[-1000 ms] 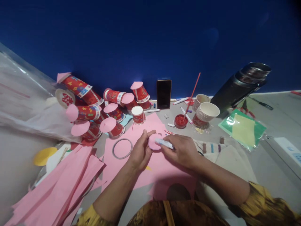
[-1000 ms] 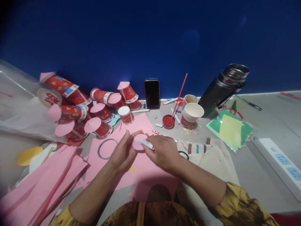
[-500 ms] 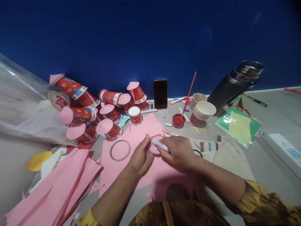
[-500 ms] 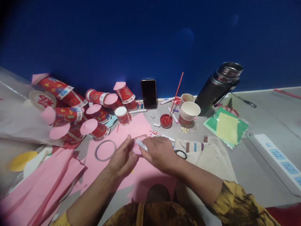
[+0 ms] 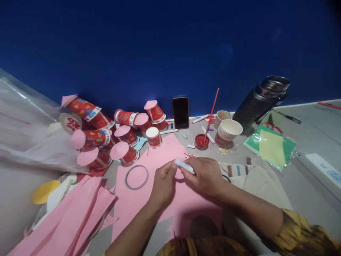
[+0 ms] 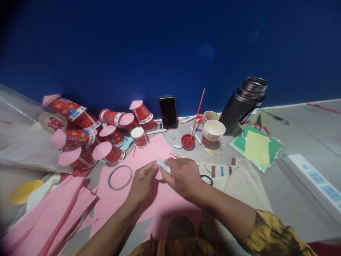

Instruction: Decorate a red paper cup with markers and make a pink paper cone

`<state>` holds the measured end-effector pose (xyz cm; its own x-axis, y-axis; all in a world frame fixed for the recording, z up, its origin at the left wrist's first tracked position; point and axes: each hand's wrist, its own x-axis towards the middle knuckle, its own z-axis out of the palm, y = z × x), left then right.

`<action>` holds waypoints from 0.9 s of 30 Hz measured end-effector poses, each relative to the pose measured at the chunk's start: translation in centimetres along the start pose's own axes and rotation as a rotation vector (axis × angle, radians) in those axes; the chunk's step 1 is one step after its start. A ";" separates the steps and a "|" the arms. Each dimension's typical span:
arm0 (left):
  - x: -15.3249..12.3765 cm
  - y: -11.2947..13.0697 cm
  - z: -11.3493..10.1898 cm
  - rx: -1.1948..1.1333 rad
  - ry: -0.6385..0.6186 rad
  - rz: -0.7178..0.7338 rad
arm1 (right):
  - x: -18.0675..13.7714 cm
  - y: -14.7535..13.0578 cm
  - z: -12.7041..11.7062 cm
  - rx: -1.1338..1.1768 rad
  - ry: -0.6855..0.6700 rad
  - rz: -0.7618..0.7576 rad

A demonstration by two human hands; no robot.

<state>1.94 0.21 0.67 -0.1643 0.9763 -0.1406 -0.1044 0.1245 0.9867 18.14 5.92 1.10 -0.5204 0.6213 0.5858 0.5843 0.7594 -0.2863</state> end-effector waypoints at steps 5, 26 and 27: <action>-0.2 0.8 0.2 0.092 0.031 0.027 | 0.1 0.0 -0.2 -0.062 0.011 0.007; 1.3 0.5 -1.2 -0.358 0.046 -0.263 | 0.4 0.8 -0.2 0.229 -0.079 0.364; 1.2 0.5 -1.0 -0.350 0.063 -0.263 | 0.4 0.7 -0.1 0.218 -0.076 0.339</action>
<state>0.67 1.28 0.88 -0.1460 0.9056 -0.3983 -0.4743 0.2893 0.8315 18.40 6.68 1.20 -0.3699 0.8500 0.3752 0.5890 0.5268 -0.6128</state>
